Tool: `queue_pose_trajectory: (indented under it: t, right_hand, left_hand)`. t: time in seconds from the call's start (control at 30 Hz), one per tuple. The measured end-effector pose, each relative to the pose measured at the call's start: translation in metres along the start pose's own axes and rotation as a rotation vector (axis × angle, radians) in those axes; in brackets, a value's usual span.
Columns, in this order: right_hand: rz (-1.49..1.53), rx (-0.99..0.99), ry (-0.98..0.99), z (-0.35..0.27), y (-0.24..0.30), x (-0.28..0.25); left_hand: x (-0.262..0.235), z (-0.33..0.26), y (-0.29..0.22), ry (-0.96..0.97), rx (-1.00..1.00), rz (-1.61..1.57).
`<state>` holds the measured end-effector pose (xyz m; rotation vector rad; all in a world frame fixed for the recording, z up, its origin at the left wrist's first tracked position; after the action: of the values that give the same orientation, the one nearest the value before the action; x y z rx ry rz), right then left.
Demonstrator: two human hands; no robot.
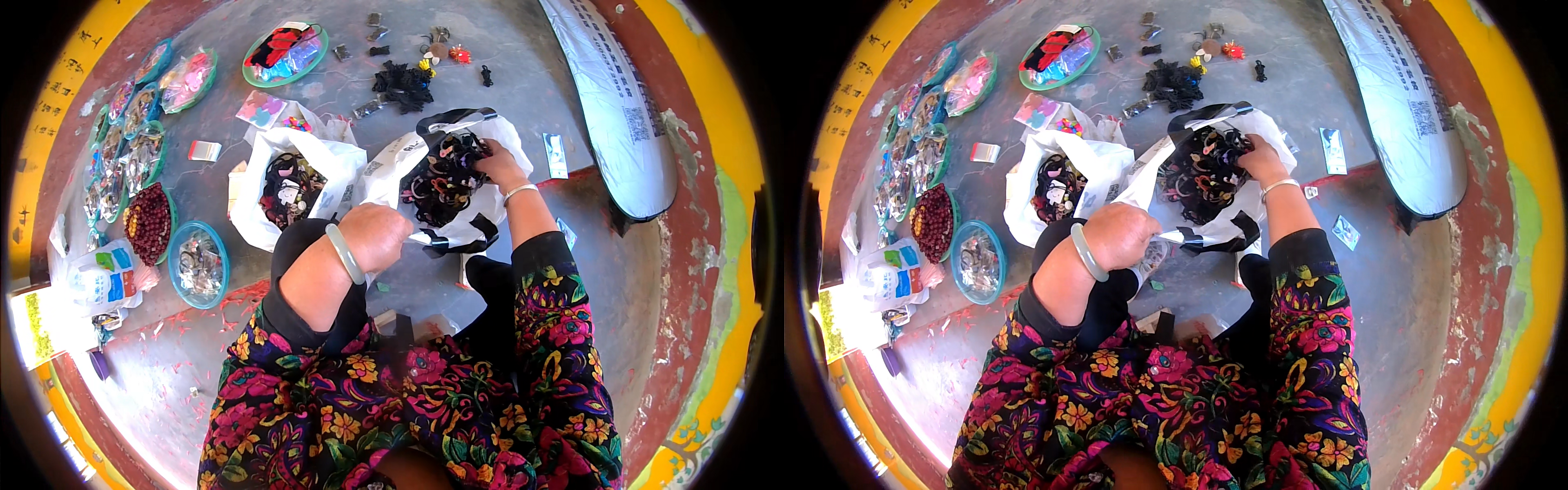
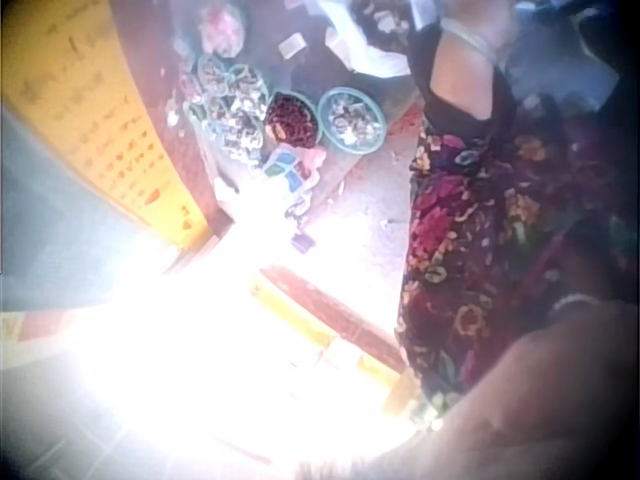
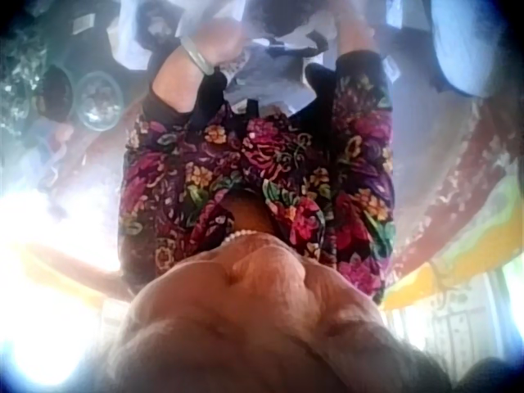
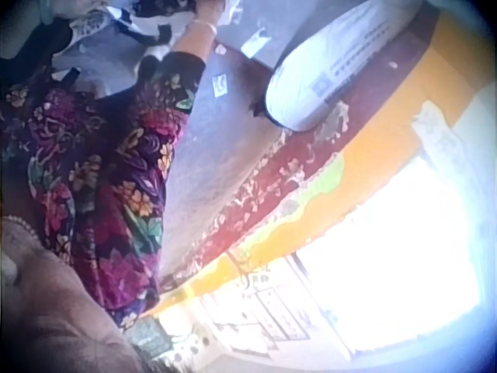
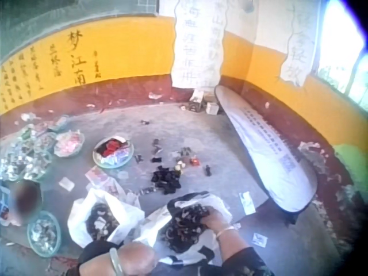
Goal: The person sits on the floor and sorts hair accessories from a white bag, picking up hair ties and clips, then placing them into separate piles on the floor.
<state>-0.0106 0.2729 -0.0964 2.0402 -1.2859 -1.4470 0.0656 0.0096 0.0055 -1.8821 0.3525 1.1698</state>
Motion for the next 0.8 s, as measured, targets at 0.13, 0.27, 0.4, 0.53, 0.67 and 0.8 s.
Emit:
queue_pose_trajectory:
  t: [0.13, 0.27, 0.4, 0.53, 0.67, 0.8]
  right_hand:
    - [-0.184, -0.027, -0.140, 0.004, -0.018, -0.013]
    - [-0.347, -0.044, -0.177, -0.016, -0.009, -0.020]
    - [-0.445, -0.091, 0.002, -0.054, 0.020, -0.046]
    - [-0.554, 0.051, -0.423, -0.121, 0.058, -0.086]
    - [-0.673, 0.058, -0.207, -0.079, -0.017, -0.063]
    - [-0.357, 0.345, 0.146, -0.071, -0.024, -0.042]
  left_hand:
    - [0.002, 0.003, -0.004, 0.033, 0.005, 0.019]
    - [0.002, 0.002, -0.008, 0.006, -0.001, -0.002]
    - [0.010, 0.001, -0.015, -0.001, 0.033, 0.020]
    - [0.009, 0.001, -0.020, 0.018, 0.033, 0.064]
    - [0.008, 0.000, -0.028, -0.059, 0.074, 0.052]
    - [0.013, -0.002, -0.034, -0.012, 0.064, 0.076]
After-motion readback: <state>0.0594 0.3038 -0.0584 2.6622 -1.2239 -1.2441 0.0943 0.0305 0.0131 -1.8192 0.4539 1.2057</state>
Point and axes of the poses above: each hand's wrist, its own z-axis towards the middle knuckle, its own x-axis out of the palm, y = z × x, the point moved 4 cm from there along z, towards the middle knuckle, and after that the axes turned 2 degrees about -z, right-handed, at the moved point
